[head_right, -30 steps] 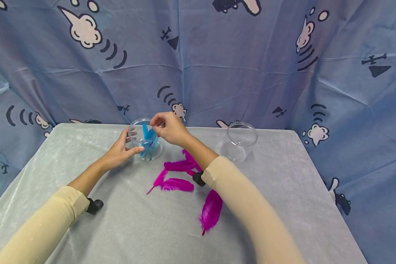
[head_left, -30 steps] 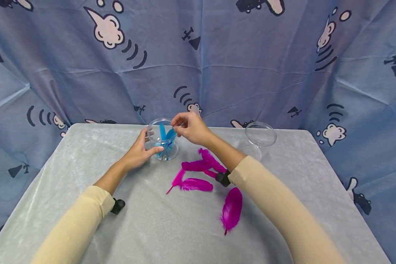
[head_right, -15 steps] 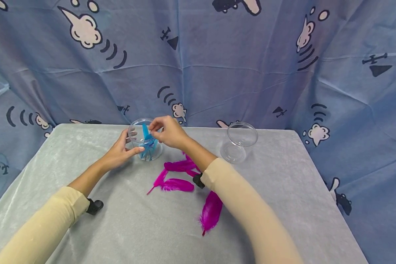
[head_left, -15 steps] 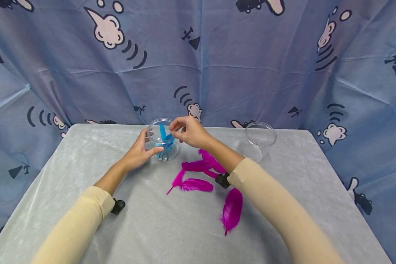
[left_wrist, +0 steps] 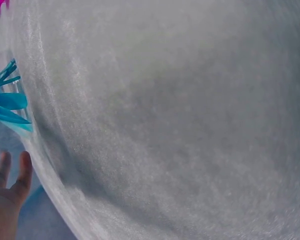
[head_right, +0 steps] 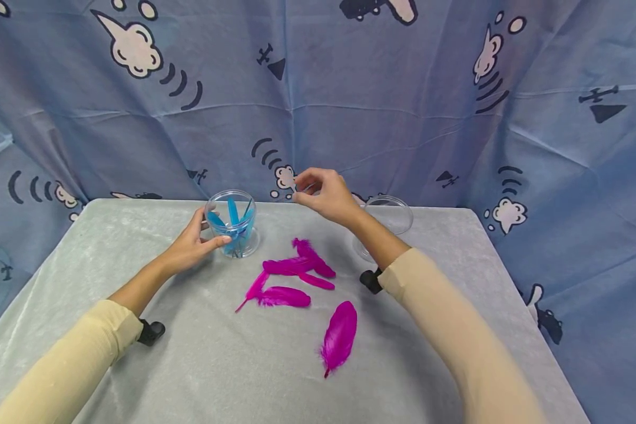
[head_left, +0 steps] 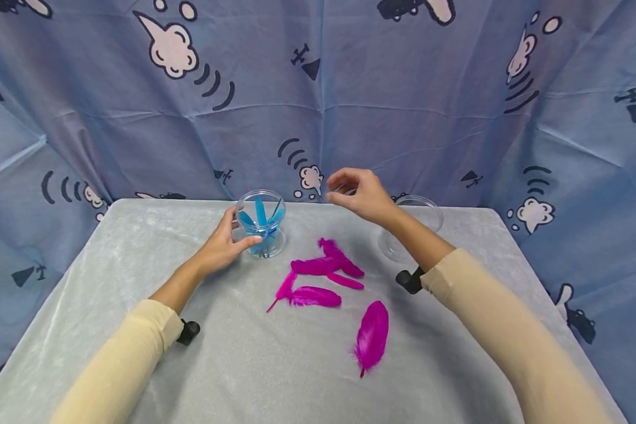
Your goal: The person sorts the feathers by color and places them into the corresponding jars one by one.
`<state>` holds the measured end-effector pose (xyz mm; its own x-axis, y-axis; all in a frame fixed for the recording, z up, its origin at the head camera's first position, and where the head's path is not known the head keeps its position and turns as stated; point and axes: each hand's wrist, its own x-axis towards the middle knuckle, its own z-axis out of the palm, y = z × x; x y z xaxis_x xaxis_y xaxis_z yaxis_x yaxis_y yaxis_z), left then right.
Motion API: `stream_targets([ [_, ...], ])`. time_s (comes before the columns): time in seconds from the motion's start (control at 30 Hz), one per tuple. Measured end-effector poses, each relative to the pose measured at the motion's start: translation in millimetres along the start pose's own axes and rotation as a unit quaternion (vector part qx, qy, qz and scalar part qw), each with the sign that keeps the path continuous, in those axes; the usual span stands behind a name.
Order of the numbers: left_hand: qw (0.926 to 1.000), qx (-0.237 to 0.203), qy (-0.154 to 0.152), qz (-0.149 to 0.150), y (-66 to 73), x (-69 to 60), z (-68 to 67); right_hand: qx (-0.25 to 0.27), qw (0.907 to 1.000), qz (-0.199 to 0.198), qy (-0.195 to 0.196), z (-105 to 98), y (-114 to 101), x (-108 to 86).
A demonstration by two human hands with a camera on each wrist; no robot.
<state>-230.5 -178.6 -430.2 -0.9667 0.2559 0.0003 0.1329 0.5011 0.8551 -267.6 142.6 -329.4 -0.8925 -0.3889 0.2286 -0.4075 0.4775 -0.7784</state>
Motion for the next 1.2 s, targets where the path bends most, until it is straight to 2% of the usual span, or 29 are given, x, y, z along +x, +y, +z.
stream_targets([
  [0.13, 1.0000, -0.001, 0.000, 0.000, -0.4, -0.4, -1.2, 0.003, 0.9995, 0.021, 0.025, -29.7, 19.0, -16.1],
  [0.3, 1.0000, 0.000, -0.003, 0.000, 0.7, -0.5, -1.2, -0.036, 0.9964, 0.069, 0.032, -63.8, 40.9, -41.5],
  [0.4, 1.0000, 0.002, -0.002, -0.001, 0.5, 0.0, -1.1, -0.053, 0.9928, 0.101, 0.039, -78.3, 52.4, -55.4],
  [0.5, 1.0000, 0.003, -0.001, -0.001, 0.2, 0.6, -1.3, -0.055, 0.9903, 0.116, 0.051, -87.3, 63.1, -67.6],
  [0.8, 0.9999, 0.003, -0.006, -0.008, -0.4, -0.2, -1.1, -0.019, 0.9880, 0.137, 0.068, -90.4, 91.2, -92.4],
  [1.2, 0.9999, 0.000, -0.010, 0.000, -1.3, 0.9, -1.0, 0.028, 0.9828, 0.148, 0.107, -75.8, 116.4, -101.6],
])
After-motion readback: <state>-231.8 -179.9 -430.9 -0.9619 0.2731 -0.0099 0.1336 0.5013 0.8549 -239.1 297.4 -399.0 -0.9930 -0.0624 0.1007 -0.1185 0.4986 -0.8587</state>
